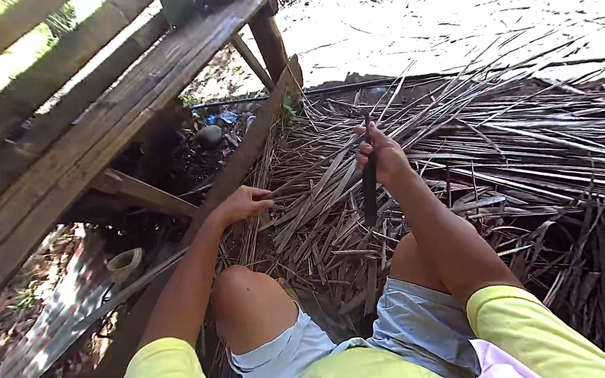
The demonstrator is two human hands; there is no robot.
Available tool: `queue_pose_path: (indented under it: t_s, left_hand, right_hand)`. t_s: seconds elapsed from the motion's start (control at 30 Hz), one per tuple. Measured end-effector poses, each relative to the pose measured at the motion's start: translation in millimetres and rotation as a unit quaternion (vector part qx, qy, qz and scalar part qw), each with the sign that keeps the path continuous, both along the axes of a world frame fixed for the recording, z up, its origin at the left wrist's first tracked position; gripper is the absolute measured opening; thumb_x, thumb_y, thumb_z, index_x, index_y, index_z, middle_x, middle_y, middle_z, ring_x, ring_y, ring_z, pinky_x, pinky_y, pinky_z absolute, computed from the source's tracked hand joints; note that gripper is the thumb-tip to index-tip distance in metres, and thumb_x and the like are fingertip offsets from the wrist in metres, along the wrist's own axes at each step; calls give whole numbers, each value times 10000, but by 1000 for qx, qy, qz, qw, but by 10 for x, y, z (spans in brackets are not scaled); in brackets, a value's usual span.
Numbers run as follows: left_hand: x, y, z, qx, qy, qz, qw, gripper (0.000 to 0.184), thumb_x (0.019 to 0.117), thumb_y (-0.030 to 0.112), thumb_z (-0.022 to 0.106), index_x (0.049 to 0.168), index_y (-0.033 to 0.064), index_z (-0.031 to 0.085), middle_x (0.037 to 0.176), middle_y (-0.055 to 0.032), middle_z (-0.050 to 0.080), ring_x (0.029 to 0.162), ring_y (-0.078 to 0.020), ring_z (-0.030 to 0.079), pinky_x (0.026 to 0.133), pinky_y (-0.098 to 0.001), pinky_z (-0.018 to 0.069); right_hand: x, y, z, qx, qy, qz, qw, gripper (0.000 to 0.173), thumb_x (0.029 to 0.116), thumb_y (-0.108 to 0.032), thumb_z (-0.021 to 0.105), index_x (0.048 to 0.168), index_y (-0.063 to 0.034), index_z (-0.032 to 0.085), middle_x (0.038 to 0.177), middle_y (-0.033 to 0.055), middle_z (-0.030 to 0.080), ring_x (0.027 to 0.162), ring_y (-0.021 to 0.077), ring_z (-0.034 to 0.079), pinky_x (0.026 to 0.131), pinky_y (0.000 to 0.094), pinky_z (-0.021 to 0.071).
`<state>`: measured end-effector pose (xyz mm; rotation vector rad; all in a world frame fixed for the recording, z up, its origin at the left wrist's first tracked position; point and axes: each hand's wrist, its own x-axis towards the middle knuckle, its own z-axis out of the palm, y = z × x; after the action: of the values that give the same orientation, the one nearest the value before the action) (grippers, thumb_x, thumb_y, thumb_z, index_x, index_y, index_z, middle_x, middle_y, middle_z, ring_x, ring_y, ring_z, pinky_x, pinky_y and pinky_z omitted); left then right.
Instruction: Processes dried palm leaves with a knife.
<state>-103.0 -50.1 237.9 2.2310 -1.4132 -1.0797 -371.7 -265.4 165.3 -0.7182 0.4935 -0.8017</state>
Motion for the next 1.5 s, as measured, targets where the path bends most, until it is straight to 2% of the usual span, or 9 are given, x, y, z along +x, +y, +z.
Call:
queue_pose_path:
  t_s: [0.1, 0.23, 0.37, 0.5, 0.77, 1.0, 1.17, 1.33, 1.5]
  left_hand:
    - [-434, -412, 21, -51, -56, -62, 995, 370, 1053, 211, 619, 1373, 26, 628, 1061, -165, 700, 817, -211, 638, 784, -404, 539]
    - [-719, -682, -273, -75, -180, -91, 976, 341, 1087, 212, 533, 1373, 56, 635, 1238, -215, 697, 1159, -392, 672, 1020, -617, 494]
    - [-565, -633, -512, -90, -108, -58, 988, 356, 1135, 213, 396, 1269, -13, 637, 961, -200, 710, 902, -342, 702, 888, -544, 546]
    - [-374, -595, -483, -113, -21, -12, 993, 388, 1142, 256, 388, 1161, -45, 632, 787, -129, 653, 703, -220, 625, 751, -414, 536]
    - [-366, -630, -476, -130, -76, 10, 989, 303, 1119, 132, 405, 1110, -42, 652, 784, -121, 651, 725, -235, 638, 767, -429, 542]
    - [-439, -599, -432, -122, -99, -2, 988, 283, 1100, 106, 428, 1001, -51, 642, 831, -170, 654, 798, -292, 660, 802, -479, 537]
    - [-482, -594, -461, -110, -120, 1, 987, 295, 1102, 130, 433, 960, -49, 619, 824, -182, 629, 805, -320, 647, 795, -507, 523]
    - [-516, -607, -460, -102, -139, 0, 985, 300, 1113, 148, 417, 967, -38, 600, 848, -197, 616, 829, -349, 639, 792, -534, 513]
    - [-560, -505, -416, -34, -154, -1, 987, 347, 1132, 244, 402, 1294, -1, 587, 1048, -235, 686, 990, -398, 683, 902, -591, 522]
  right_hand:
    - [351, 284, -68, 37, 26, 39, 998, 429, 1123, -422, 329, 1197, -109, 614, 618, -69, 480, 469, 55, 484, 460, 213, 475]
    - [616, 563, -91, 60, 59, 78, 993, 417, 1113, -423, 375, 1170, -97, 629, 623, -52, 485, 474, 70, 490, 460, 230, 479]
    - [636, 532, -99, -40, 107, 97, 989, 320, 1116, -339, 420, 1148, -67, 585, 607, -21, 502, 463, 94, 510, 454, 247, 490]
    - [590, 561, -134, -178, 143, 139, 964, 420, 1104, -208, 467, 1490, -41, 460, 646, -5, 512, 461, 85, 487, 442, 236, 468]
    - [683, 755, -187, -225, 168, 234, 931, 557, 1099, -176, 470, 1624, -126, 290, 624, 15, 491, 430, 97, 446, 425, 252, 436]
    - [749, 721, -215, -200, 160, 211, 943, 490, 1098, -181, 479, 1574, -113, 383, 641, 12, 512, 422, 86, 456, 397, 235, 433]
    - [780, 714, -234, -289, 213, 177, 916, 447, 1091, -196, 508, 1506, -32, 474, 655, 7, 514, 455, 74, 443, 439, 237, 416]
    - [841, 668, -320, -384, 283, 118, 871, 391, 1090, -274, 518, 1402, -59, 611, 748, 50, 596, 577, 126, 484, 592, 345, 465]
    - [789, 506, -280, -338, 309, 80, 885, 465, 1106, -273, 481, 1495, -19, 492, 720, 60, 553, 552, 139, 482, 555, 324, 463]
